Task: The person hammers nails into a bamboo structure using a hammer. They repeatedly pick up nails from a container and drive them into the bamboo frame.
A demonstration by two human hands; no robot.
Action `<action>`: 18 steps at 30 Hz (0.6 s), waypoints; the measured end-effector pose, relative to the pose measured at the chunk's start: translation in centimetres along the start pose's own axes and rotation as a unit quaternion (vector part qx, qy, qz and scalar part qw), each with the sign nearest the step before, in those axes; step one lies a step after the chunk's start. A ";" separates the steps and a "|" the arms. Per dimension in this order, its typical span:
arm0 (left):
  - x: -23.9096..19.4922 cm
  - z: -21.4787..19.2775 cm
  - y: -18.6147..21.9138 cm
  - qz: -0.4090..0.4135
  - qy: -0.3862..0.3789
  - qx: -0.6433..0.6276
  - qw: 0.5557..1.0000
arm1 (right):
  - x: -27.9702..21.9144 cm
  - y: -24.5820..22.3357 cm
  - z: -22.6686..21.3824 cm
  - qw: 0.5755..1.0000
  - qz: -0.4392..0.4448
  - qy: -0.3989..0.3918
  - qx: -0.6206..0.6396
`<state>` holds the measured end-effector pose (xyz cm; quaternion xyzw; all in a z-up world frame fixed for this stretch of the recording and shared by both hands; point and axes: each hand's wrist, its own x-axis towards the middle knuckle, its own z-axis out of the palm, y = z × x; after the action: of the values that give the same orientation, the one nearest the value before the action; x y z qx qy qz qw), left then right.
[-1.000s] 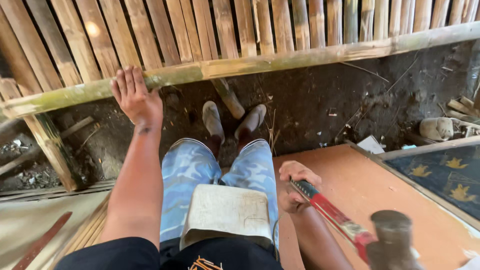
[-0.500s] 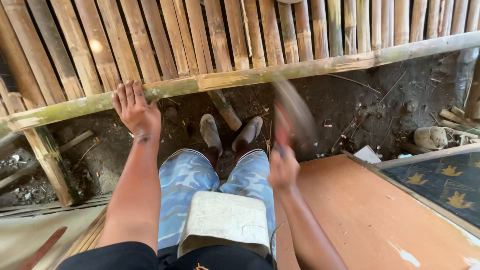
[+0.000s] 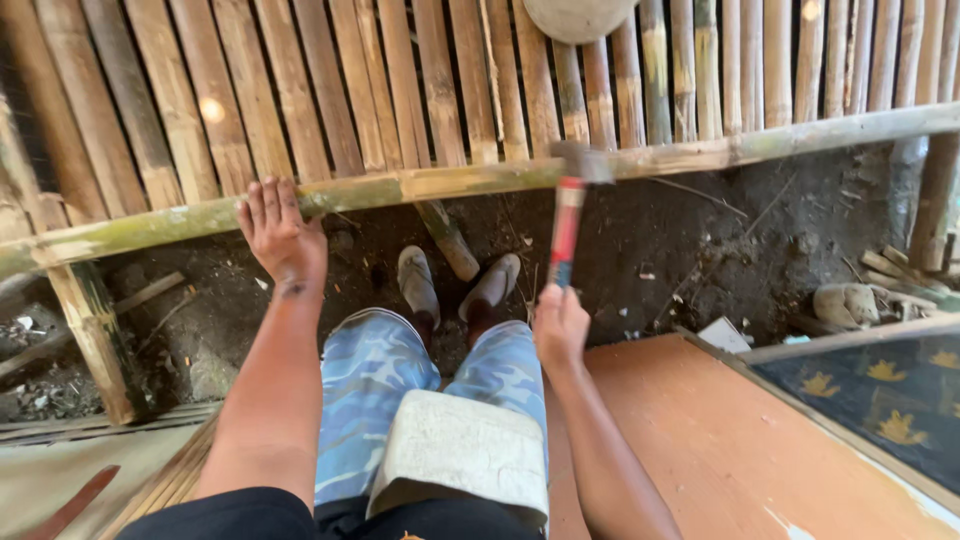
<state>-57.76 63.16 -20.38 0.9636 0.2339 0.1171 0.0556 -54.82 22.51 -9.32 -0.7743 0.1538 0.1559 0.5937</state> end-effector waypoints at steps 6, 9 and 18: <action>-0.2 0.2 0.1 -0.013 -0.002 -0.018 1.000 | -3.0 -4.8 -3.5 0.842 -0.500 -0.015 0.201; 0.1 0.2 0.2 -0.008 0.002 -0.018 1.000 | -0.7 -0.4 -0.3 0.942 -0.299 -0.001 -0.150; -0.1 -0.4 0.6 -0.023 -0.025 -0.027 0.999 | -1.8 -4.4 -3.3 0.871 -0.432 -0.024 0.231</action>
<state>-57.65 62.66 -19.95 0.9587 0.2516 0.0982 0.0897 -54.37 20.48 -3.88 -0.6002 -0.1786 -0.1376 0.7674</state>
